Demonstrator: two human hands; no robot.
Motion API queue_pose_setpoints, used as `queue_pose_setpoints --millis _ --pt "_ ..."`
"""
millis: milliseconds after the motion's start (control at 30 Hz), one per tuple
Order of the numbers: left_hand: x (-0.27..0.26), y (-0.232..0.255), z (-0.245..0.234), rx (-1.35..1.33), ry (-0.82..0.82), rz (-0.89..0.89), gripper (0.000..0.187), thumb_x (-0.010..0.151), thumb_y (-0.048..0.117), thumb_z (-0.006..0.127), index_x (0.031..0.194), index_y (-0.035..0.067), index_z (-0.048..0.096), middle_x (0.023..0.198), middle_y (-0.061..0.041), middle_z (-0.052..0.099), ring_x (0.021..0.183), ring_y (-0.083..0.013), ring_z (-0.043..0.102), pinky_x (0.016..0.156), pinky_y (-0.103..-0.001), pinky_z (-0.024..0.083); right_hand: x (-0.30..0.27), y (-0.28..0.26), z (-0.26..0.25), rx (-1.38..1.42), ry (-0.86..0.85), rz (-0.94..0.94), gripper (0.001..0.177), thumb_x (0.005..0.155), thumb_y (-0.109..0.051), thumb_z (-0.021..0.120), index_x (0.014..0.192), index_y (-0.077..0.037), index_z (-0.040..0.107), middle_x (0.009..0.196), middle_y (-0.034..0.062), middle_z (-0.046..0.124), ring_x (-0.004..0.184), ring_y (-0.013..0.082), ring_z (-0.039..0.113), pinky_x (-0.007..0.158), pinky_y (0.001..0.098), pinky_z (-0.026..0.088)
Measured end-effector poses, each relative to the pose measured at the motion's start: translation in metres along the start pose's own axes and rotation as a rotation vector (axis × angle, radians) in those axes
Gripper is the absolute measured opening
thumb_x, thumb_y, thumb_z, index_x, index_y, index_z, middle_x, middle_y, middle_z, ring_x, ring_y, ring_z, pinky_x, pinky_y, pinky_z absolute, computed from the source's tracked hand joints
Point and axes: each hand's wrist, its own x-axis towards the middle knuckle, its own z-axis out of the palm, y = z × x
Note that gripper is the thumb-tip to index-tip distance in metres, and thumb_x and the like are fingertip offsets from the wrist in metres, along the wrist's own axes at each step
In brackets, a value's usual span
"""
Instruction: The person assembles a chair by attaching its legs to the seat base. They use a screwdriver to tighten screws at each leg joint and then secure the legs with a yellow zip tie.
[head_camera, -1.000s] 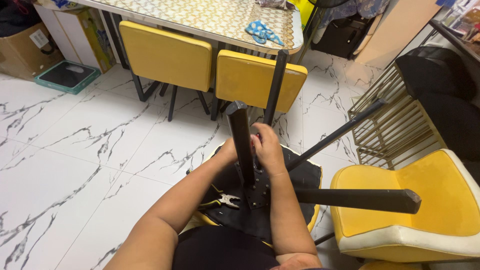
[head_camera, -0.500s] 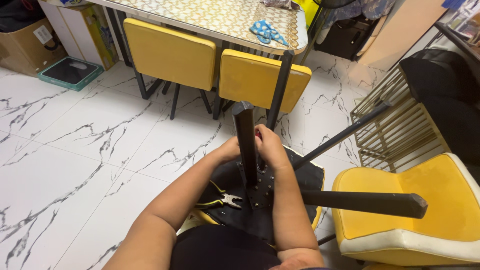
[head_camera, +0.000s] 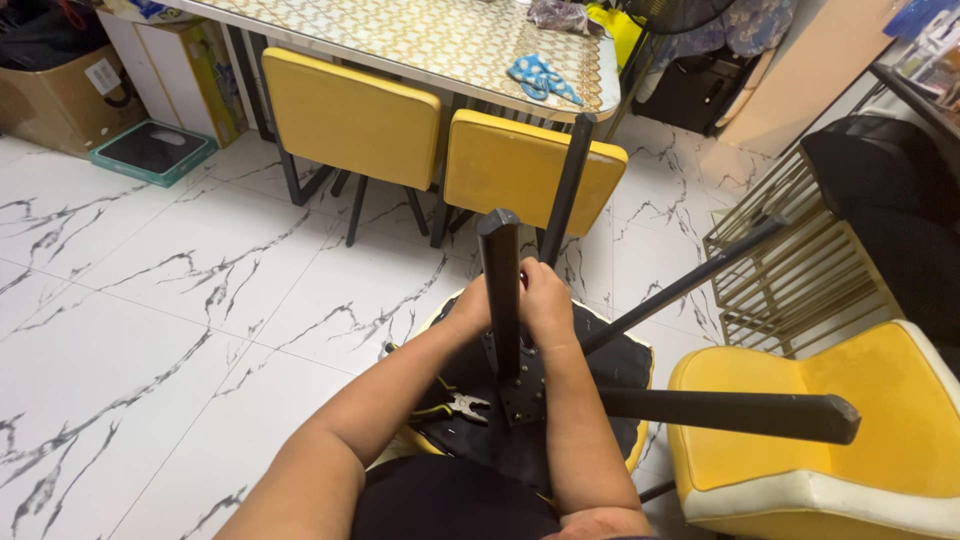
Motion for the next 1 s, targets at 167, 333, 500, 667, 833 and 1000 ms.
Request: queue_pose_setpoints --millis 167,333,500,667,833,1000 --pt "0.002 -0.038 0.005 -0.466 -0.195 0.061 0.033 0.087 0.026 0.072 0.116 0.012 0.069 0.102 -0.006 0.073 0.096 -0.0134 0.067 0.082 -0.031 0.055 -0.003 0.013 -0.006 0.13 -0.047 -0.106 0.014 0.093 -0.016 0.062 0.101 -0.006 0.067 0.099 0.0136 0.068 0.092 0.0357 0.066 0.081 0.0431 0.054" --pt "0.006 -0.046 0.017 -0.381 -0.177 0.021 0.021 0.09 0.023 0.073 0.107 0.01 0.073 0.096 -0.003 0.074 0.091 -0.0105 0.067 0.078 -0.03 0.056 -0.003 0.015 -0.021 0.172 -0.175 -0.212 0.01 0.092 -0.009 0.063 0.099 -0.004 0.068 0.099 0.0136 0.069 0.094 0.0357 0.066 0.083 0.043 0.054" --pt "0.001 -0.019 0.01 -0.293 -0.139 -0.036 0.017 0.085 0.021 0.074 0.098 0.011 0.075 0.085 -0.003 0.074 0.08 -0.0134 0.07 0.071 -0.031 0.055 -0.007 0.006 -0.017 0.091 0.065 -0.105 0.028 0.084 -0.017 0.071 0.108 -0.005 0.065 0.101 0.0171 0.066 0.087 0.0382 0.065 0.077 0.0464 0.052" --pt "0.0 -0.011 0.015 -0.014 -0.079 0.003 0.011 0.087 0.014 0.071 0.092 0.005 0.069 0.08 -0.006 0.069 0.074 -0.016 0.065 0.067 -0.033 0.051 -0.006 0.008 -0.008 -0.021 -0.039 0.043 0.021 0.089 -0.023 0.072 0.096 -0.005 0.065 0.094 0.0139 0.068 0.089 0.0367 0.066 0.08 0.0451 0.053" --pt "0.005 -0.022 0.007 -0.374 -0.275 0.062 0.018 0.083 0.014 0.071 0.099 0.005 0.069 0.089 -0.007 0.07 0.084 -0.0136 0.064 0.072 -0.033 0.054 -0.007 0.012 -0.013 0.105 -0.038 -0.141 0.011 0.092 -0.015 0.064 0.097 -0.006 0.067 0.098 0.0125 0.068 0.093 0.0354 0.066 0.083 0.0423 0.054" --pt "0.002 -0.01 -0.004 -0.135 -0.169 0.178 0.026 0.084 0.018 0.074 0.107 0.006 0.069 0.097 -0.009 0.073 0.09 -0.0149 0.068 0.078 -0.032 0.054 -0.01 0.002 -0.013 0.17 -0.026 -0.26 0.023 0.091 -0.013 0.063 0.112 -0.006 0.067 0.115 0.0127 0.069 0.097 0.0365 0.062 0.087 0.0431 0.052"
